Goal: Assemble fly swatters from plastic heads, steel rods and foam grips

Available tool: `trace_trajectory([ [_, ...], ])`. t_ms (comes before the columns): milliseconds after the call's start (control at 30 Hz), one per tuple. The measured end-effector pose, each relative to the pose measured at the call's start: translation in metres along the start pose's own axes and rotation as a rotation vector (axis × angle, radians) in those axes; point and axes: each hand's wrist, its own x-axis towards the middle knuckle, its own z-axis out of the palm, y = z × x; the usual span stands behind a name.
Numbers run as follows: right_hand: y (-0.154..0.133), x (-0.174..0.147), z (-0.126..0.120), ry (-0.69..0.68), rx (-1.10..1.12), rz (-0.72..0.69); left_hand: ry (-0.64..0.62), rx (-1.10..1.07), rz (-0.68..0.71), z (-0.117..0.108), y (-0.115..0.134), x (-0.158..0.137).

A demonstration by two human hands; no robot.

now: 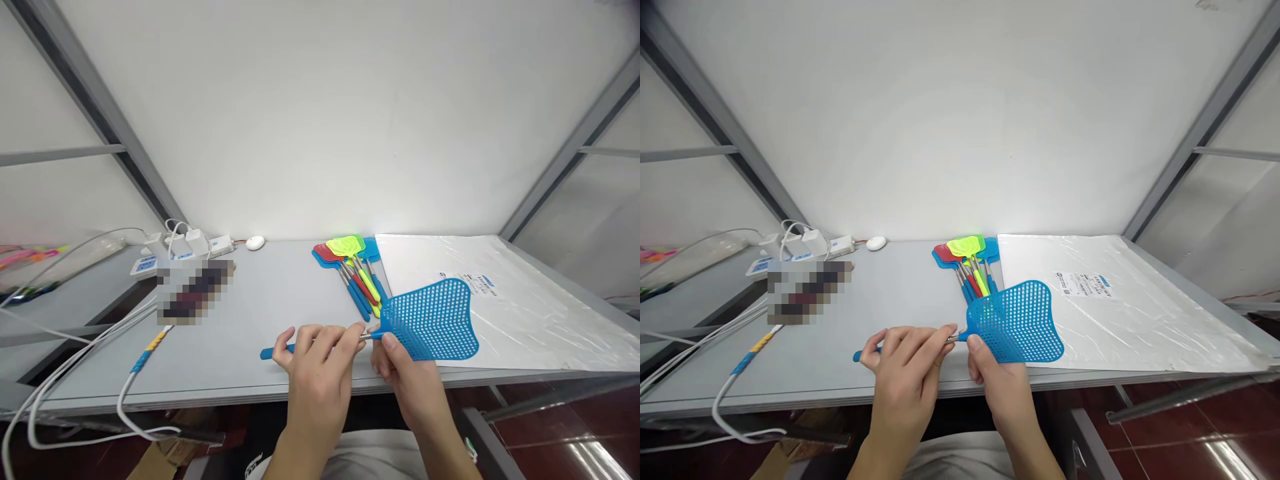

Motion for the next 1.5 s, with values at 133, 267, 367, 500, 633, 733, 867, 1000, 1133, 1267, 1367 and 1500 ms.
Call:
trace_trajectory([
  [133, 0.018, 0.005, -0.004, 0.085, 0.039, -0.038, -0.05, -0.027, -0.006, 0.012, 0.003, -0.004],
  [267, 0.016, 0.008, -0.003, 0.225, 0.014, -0.124, -0.005, -0.036, -0.033, 0.018, 0.008, -0.011],
  [367, 0.011, 0.012, 0.001, 0.333, 0.044, -0.135, 0.094, -0.171, 0.068, 0.022, 0.01, -0.028],
  [500, 0.007, 0.016, 0.01, 0.409, 0.205, -0.122, 0.027, -0.659, 0.259, 0.039, 0.009, -0.051],
  [633, 0.007, 0.011, 0.018, 0.395, 0.28, -0.082, -0.105, -1.026, -0.311, 0.054, 0.007, -0.047],
  [733, 0.014, 0.006, 0.021, 0.359, 0.29, -0.085, -0.093, -1.356, -0.606, 0.055, 0.005, -0.034],
  [867, 0.026, 0.001, 0.023, 0.341, 0.228, -0.05, -0.063, -1.542, -0.812, 0.05, 0.004, -0.021],
  [1000, 0.028, -0.001, 0.028, 0.238, 0.223, -0.013, -0.027, -1.531, -0.794, 0.047, 0.003, -0.021],
  [1133, 0.02, -0.003, 0.036, 0.107, 0.23, -0.025, 0.028, -1.488, -0.756, 0.04, 0.002, -0.022],
  [1267, 0.018, -0.005, 0.042, 0.067, 0.217, -0.054, -0.076, -1.448, -0.721, 0.032, -0.007, -0.02],
  [1367, 0.024, -0.006, 0.042, 0.076, 0.147, -0.091, -0.089, -1.455, -0.775, 0.03, -0.015, -0.018],
  [1500, 0.03, -0.007, 0.038, 0.095, 0.066, -0.134, -0.086, -1.388, -0.782, 0.027, -0.018, -0.02],
])
